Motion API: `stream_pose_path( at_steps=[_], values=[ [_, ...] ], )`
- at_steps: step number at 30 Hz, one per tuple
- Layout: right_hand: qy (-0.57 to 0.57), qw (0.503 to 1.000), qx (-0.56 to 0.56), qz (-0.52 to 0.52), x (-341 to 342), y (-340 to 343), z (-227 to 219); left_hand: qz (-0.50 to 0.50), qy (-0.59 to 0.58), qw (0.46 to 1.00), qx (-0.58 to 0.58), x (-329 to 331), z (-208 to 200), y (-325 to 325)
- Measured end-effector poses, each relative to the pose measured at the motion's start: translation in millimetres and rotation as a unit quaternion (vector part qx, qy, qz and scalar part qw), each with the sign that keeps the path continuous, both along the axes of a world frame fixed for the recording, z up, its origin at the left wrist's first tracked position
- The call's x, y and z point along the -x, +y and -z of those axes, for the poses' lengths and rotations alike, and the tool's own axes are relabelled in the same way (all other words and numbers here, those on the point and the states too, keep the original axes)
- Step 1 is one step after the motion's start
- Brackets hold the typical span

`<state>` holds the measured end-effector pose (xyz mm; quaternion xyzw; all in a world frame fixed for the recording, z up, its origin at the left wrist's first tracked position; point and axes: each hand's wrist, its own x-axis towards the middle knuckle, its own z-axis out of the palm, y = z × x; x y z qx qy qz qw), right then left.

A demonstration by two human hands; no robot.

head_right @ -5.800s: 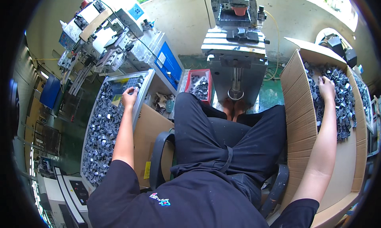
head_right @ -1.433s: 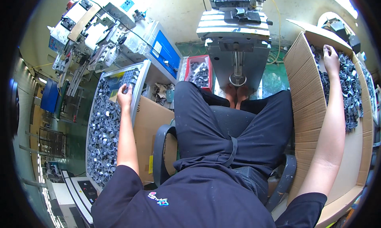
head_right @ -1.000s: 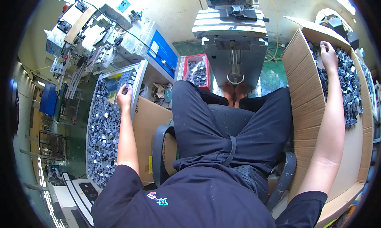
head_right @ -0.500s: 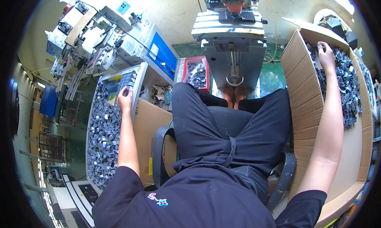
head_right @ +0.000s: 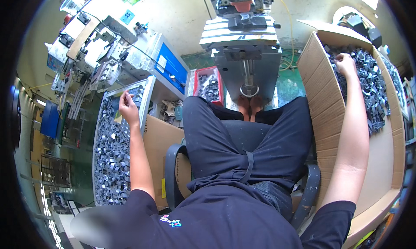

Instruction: The recorder is picking up small plastic components and placing them onto a pad printing machine for marking.

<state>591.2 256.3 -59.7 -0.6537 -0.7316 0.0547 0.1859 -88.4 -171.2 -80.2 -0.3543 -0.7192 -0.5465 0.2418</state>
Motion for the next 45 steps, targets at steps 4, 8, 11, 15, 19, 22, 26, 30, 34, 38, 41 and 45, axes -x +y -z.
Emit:
stream_pose_path(
  at_steps=[4, 8, 11, 15, 19, 22, 26, 30, 34, 38, 41, 45],
  values=[
    [0.001, 1.0, -0.025, -0.005, 6, -4, 1, 0.172, -0.097, 0.98, 0.001, -78, -63, 45],
    [0.063, 0.996, -0.05, 0.04, 12, -3, -2, 0.351, -0.089, 0.932, -0.02, -127, -86, 103],
    [0.094, 0.989, -0.108, -0.022, 1, -1, 10, 0.391, -0.065, 0.918, 0.001, -179, -105, 158],
    [0.101, 0.992, -0.039, -0.064, 30, -15, -3, 0.422, -0.04, 0.902, 0.084, -215, -120, 210],
    [0.136, 0.989, -0.041, -0.041, 44, -23, -11, 0.422, -0.018, 0.896, 0.135, -226, -129, 254],
    [0.16, 0.984, -0.074, -0.019, 39, -14, -3, 0.417, -0.008, 0.894, 0.165, -226, -123, 270],
    [0.227, 0.972, -0.053, -0.006, -1, 13, 14, 0.436, 0.018, 0.877, 0.2, -240, -122, 270],
    [0.429, 0.903, 0.009, 0.021, 6, 12, 11, 0.393, 0.053, 0.887, 0.235, -238, -123, 262],
    [0.534, 0.845, -0.028, 0.028, 13, 2, -3, 0.413, 0.043, 0.877, 0.242, -235, -125, 263],
    [0.614, 0.787, -0.057, -0.014, 33, -8, -28, 0.426, 0.046, 0.88, 0.204, -228, -121, 264],
    [0.66, 0.748, -0.036, -0.054, 58, -21, -49, 0.43, 0.03, 0.885, 0.176, -230, -120, 258],
    [0.662, 0.74, -0.021, -0.121, 100, -44, -70, 0.432, -0.062, 0.881, 0.183, -235, -125, 259]
  ],
)
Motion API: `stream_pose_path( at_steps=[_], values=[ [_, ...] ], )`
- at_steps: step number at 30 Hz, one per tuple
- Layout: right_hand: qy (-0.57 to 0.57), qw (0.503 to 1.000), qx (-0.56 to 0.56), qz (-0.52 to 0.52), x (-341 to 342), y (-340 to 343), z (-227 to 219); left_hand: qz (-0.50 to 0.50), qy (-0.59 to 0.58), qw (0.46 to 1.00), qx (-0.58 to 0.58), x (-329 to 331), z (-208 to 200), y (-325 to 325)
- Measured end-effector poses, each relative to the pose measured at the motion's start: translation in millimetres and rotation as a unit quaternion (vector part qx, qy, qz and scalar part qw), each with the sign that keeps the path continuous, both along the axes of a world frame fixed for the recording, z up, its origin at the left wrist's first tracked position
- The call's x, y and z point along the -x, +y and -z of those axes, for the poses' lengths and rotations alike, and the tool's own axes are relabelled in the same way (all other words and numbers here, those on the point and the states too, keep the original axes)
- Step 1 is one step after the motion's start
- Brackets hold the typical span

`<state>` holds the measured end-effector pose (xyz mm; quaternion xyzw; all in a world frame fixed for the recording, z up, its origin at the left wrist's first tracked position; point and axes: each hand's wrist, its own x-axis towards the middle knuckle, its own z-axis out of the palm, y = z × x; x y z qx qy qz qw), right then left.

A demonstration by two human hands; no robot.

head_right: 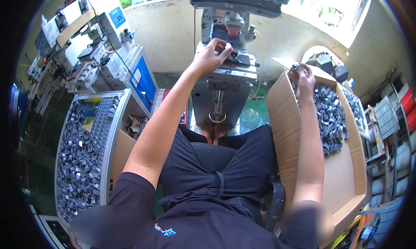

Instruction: The recorder is picking up small plastic components and placing them onto a pad printing machine for marking.

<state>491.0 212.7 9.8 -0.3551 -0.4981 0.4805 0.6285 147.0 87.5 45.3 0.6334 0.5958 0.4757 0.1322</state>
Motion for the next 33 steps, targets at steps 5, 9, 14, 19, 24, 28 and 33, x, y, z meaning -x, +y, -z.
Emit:
stream_pose_path(
  at_steps=[5, 9, 14, 19, 24, 28, 33],
  values=[
    [-0.145, 0.979, -0.14, 0.012, 97, -48, -26, -0.043, -0.04, 0.998, -0.034, 17, 6, 1],
    [-0.261, 0.931, -0.249, -0.055, 141, -71, -39, -0.03, -0.074, 0.996, -0.03, 14, 2, -1],
    [-0.336, 0.902, -0.265, -0.067, 174, -68, -36, -0.005, -0.121, 0.993, 0.011, 8, 1, 0],
    [-0.41, 0.873, -0.266, -0.001, 189, -78, -39, 0.007, -0.127, 0.992, -0.022, 16, 14, 13],
    [-0.521, 0.82, -0.236, 0.031, 186, -80, -44, 0.016, -0.156, 0.987, -0.024, 15, 12, 15],
    [-0.491, 0.848, -0.195, -0.055, 179, -62, -54, 0.002, -0.132, 0.99, -0.038, 11, 8, 11],
    [-0.387, 0.891, -0.236, 0.025, 131, -21, -58, -0.01, -0.137, 0.99, -0.009, 13, 12, 13]
  ],
)
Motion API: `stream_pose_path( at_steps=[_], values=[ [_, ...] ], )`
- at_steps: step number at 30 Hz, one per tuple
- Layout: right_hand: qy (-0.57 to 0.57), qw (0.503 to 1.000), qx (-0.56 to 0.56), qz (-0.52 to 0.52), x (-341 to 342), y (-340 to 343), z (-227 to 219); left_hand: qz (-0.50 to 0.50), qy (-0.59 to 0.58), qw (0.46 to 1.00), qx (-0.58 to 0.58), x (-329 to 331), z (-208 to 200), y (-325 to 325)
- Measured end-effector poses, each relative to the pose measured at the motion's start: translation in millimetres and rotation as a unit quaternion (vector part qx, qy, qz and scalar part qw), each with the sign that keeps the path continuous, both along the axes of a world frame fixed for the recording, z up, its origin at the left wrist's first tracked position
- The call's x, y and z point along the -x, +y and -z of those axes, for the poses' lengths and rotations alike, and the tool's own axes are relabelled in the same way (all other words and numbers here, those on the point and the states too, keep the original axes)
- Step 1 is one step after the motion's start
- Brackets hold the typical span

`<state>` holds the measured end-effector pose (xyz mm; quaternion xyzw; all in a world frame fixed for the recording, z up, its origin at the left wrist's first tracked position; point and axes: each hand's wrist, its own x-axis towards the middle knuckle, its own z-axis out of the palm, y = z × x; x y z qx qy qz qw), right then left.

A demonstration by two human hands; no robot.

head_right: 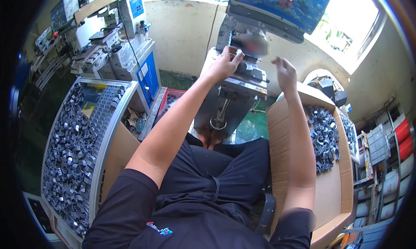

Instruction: The recorder is picking up small plastic components and placing them onto a pad printing machine for marking.

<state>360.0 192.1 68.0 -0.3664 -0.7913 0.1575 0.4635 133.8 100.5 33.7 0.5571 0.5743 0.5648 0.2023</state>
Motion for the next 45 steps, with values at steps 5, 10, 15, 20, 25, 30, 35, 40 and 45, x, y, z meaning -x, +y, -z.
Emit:
stream_pose_path(
  at_steps=[5, 10, 15, 20, 25, 30, 35, 40, 45],
  values=[
    [-0.163, 0.969, 0.021, 0.183, -113, 48, 45, -0.017, 0.003, 1.0, 0.0, 0, -5, -5],
    [-0.205, 0.925, -0.074, 0.312, -275, 78, 133, 0.012, -0.008, 1.0, -0.013, -8, -15, -11],
    [-0.33, 0.8, 0.127, 0.485, -271, 85, 159, -0.064, 0.007, 0.99, -0.126, 8, -3, -38],
    [-0.311, 0.836, 0.126, 0.435, -297, 89, 168, -0.047, -0.072, 0.986, -0.145, 9, 14, -110],
    [-0.24, 0.898, 0.069, 0.363, -296, 104, 162, -0.233, -0.105, 0.965, -0.061, 112, 83, -188],
    [-0.252, 0.898, 0.097, 0.347, -243, 91, 147, -0.388, -0.044, 0.919, -0.053, 225, 128, -282],
    [-0.225, 0.913, 0.104, 0.324, -243, 89, 146, -0.405, 0.018, 0.913, -0.055, 278, 149, -339],
    [-0.216, 0.905, 0.13, 0.343, -256, 83, 144, -0.456, 0.158, 0.87, 0.098, 263, 152, -343],
    [-0.211, 0.91, 0.131, 0.333, -252, 79, 141, -0.459, 0.191, 0.859, 0.124, 266, 155, -340]
  ],
)
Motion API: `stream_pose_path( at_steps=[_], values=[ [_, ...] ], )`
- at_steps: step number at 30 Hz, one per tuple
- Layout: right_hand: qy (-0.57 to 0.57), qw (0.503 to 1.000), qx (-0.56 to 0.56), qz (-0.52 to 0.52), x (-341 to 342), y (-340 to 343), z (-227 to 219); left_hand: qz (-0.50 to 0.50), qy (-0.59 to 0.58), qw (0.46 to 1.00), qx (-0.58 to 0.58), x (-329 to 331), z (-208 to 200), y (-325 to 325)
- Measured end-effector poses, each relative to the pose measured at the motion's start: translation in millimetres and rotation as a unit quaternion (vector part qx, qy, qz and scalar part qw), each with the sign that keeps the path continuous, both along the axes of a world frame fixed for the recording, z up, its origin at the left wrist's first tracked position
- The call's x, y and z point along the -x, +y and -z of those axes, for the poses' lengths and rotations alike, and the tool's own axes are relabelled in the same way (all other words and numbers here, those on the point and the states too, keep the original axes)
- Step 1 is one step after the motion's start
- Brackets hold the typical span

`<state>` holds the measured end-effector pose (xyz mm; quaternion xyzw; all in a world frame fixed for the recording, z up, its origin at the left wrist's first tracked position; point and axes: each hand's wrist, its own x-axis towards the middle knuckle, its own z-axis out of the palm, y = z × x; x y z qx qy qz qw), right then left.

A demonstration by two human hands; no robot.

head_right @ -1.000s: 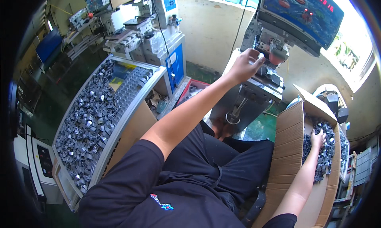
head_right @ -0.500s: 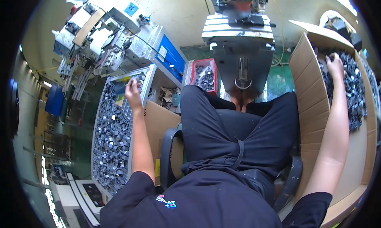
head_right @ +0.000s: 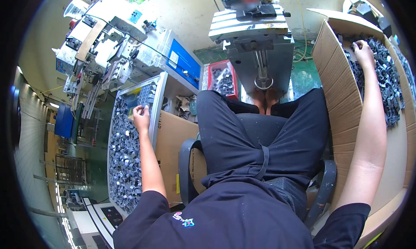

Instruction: The recorder is picking up small plastic components and placing them onto a pad printing machine for marking.

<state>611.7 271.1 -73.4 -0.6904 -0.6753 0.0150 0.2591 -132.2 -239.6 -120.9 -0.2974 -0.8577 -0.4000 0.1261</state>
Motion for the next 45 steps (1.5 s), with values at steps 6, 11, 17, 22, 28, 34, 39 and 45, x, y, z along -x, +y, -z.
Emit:
stream_pose_path(
  at_steps=[6, 11, 17, 22, 28, 34, 39, 45],
  values=[
    [0.009, 1.0, -0.018, -0.004, -3, 6, 4, -0.046, 0.031, 0.998, 0.024, 19, 18, -1],
    [0.006, 1.0, -0.018, -0.002, -17, 7, 10, -0.112, 0.062, 0.985, 0.117, 1, 21, 13],
    [0.016, 1.0, -0.006, -0.012, -3, 7, 5, -0.11, 0.12, 0.981, 0.107, 7, 22, 2],
    [0.0, 0.999, -0.042, -0.017, -11, 14, 13, -0.112, 0.118, 0.98, 0.113, 4, 24, 6],
    [-0.007, 0.999, -0.039, -0.038, -11, 19, 16, -0.11, 0.119, 0.981, 0.108, 5, 23, 1],
    [-0.017, 0.998, -0.045, -0.033, -15, 19, 17, -0.113, 0.104, 0.982, 0.112, 3, 23, 3],
    [-0.015, 0.999, -0.005, -0.036, 2, 7, 4, -0.116, 0.107, 0.98, 0.12, 3, 21, 0],
    [-0.033, 0.999, 0.011, -0.032, 4, -6, -5, -0.123, 0.136, 0.979, 0.091, -5, 17, 7]
  ],
)
